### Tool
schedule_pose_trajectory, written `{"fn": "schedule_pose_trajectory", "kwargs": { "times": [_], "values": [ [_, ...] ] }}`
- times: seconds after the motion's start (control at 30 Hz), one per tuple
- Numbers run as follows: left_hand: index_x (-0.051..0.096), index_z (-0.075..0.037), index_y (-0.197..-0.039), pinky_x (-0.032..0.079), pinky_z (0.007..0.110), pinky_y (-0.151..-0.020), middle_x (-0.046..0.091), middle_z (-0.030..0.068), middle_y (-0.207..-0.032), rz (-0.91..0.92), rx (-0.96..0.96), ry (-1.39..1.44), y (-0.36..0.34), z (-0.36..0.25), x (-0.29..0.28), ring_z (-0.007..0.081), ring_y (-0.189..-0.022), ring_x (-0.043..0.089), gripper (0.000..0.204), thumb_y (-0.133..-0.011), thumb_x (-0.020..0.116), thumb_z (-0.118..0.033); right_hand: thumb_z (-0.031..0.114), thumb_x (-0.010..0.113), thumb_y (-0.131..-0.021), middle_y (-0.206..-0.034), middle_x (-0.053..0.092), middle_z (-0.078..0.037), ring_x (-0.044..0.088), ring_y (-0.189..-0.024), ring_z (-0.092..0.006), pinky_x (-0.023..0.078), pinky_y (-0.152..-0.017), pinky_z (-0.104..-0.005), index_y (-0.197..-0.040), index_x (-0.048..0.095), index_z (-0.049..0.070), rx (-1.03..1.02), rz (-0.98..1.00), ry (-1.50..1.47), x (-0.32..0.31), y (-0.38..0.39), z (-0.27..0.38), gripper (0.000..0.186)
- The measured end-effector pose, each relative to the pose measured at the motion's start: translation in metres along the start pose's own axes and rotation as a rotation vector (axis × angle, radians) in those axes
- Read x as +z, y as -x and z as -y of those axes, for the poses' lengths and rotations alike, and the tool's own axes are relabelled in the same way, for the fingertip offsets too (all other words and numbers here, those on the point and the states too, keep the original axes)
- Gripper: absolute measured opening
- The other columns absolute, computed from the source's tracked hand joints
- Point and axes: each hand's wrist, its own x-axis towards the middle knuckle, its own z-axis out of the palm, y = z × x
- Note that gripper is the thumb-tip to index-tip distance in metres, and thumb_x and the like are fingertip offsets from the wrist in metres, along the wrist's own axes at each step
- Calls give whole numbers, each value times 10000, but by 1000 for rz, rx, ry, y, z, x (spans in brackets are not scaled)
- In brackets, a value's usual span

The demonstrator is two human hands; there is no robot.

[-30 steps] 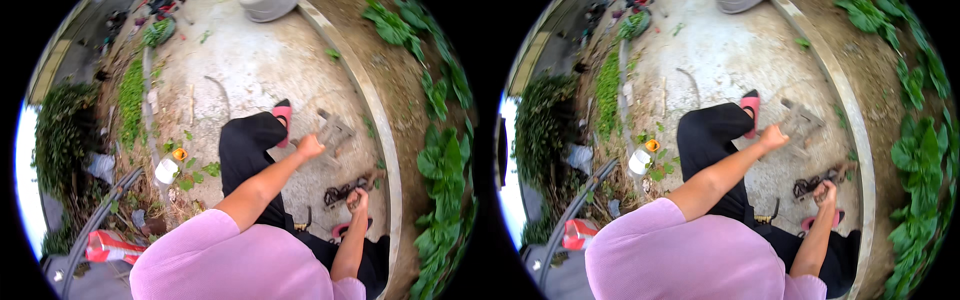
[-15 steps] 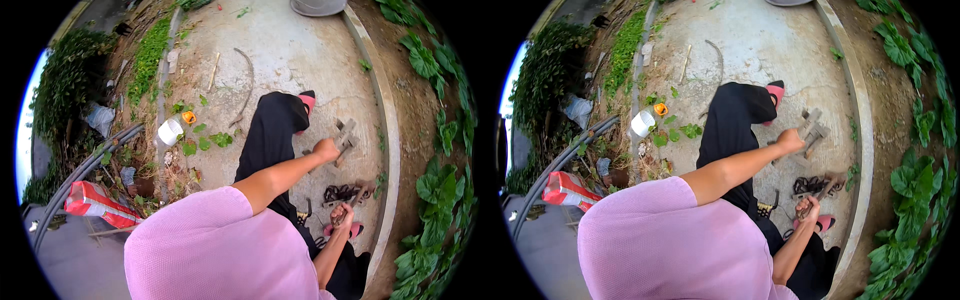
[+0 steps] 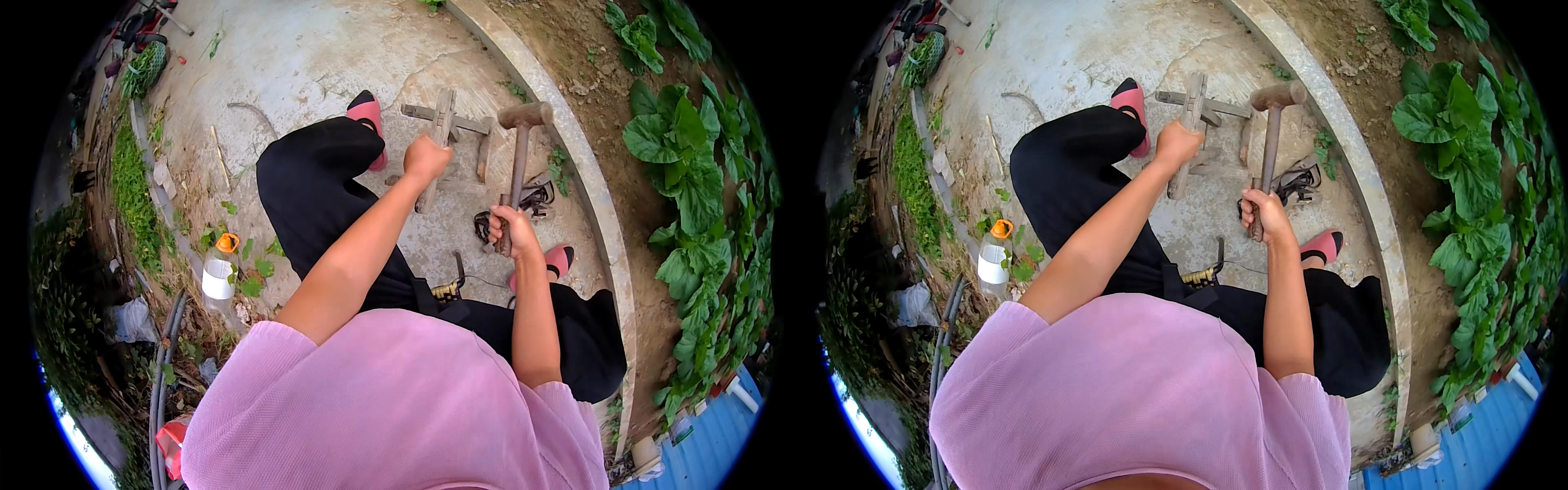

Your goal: The person retrieves a hammer from a storage area and then sits on the ground to work on a small wooden object. They repeatedly strike the object with the hammer, adjusting its position between strikes.

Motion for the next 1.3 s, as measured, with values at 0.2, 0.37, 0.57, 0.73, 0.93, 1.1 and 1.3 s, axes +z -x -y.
{"fn": "schedule_pose_trajectory", "kwargs": {
  "times": [0.2,0.37,0.57,0.73,0.93,1.1,1.3],
  "values": [
    [579,-25,-898,460,394,-683,603,195,-775,-65,111,-95,41,-1,-7,351,-772,578,363,-612,569,-248,145,503,-745,-486,375,3,362,-406,-127,302,-384,-300,-563,375,119,316,-276,419,-50,-82,-62,224],
    [584,-31,-881,455,382,-695,608,182,-783,-14,47,104,38,29,-16,329,-790,581,354,-598,575,-243,137,509,-735,-496,384,24,359,-400,-85,302,-363,-265,-585,385,134,365,-257,395,-44,-55,-35,194],
    [559,0,-801,463,285,-520,584,104,-636,-5,83,435,62,11,-35,152,-500,569,222,-623,561,-132,154,485,-743,-500,401,22,379,-399,-95,338,-386,-272,-584,378,123,274,-155,-241,-56,-19,-63,195],
    [508,26,-730,446,261,-466,526,54,-592,69,221,754,93,-19,-65,126,-475,523,108,-657,539,-49,206,478,-796,-501,446,-40,431,-405,-159,388,-406,-318,-636,445,55,138,-157,-555,-79,0,-77,222],
    [453,-30,-773,454,292,-503,463,49,-547,264,271,1079,116,-29,-83,168,-479,502,82,-701,492,-31,260,527,-806,-612,522,-98,543,-518,-225,477,-455,-356,-843,454,19,160,-379,-182,-87,-3,-104,254],
    [420,-67,-679,356,249,-523,386,34,-535,458,184,1435,128,-22,-78,147,-522,404,80,-709,494,-55,220,520,-804,-691,528,-113,551,-592,-243,478,-488,-369,-876,447,18,163,-457,-50,-102,-21,-146,227],
    [426,-81,-670,349,248,-499,377,28,-540,513,114,1576,131,0,-73,136,-522,390,90,-707,507,-71,185,530,-793,-668,489,-70,507,-573,-210,445,-522,-383,-796,468,45,227,-478,70,-117,-44,-167,153]
  ]
}}
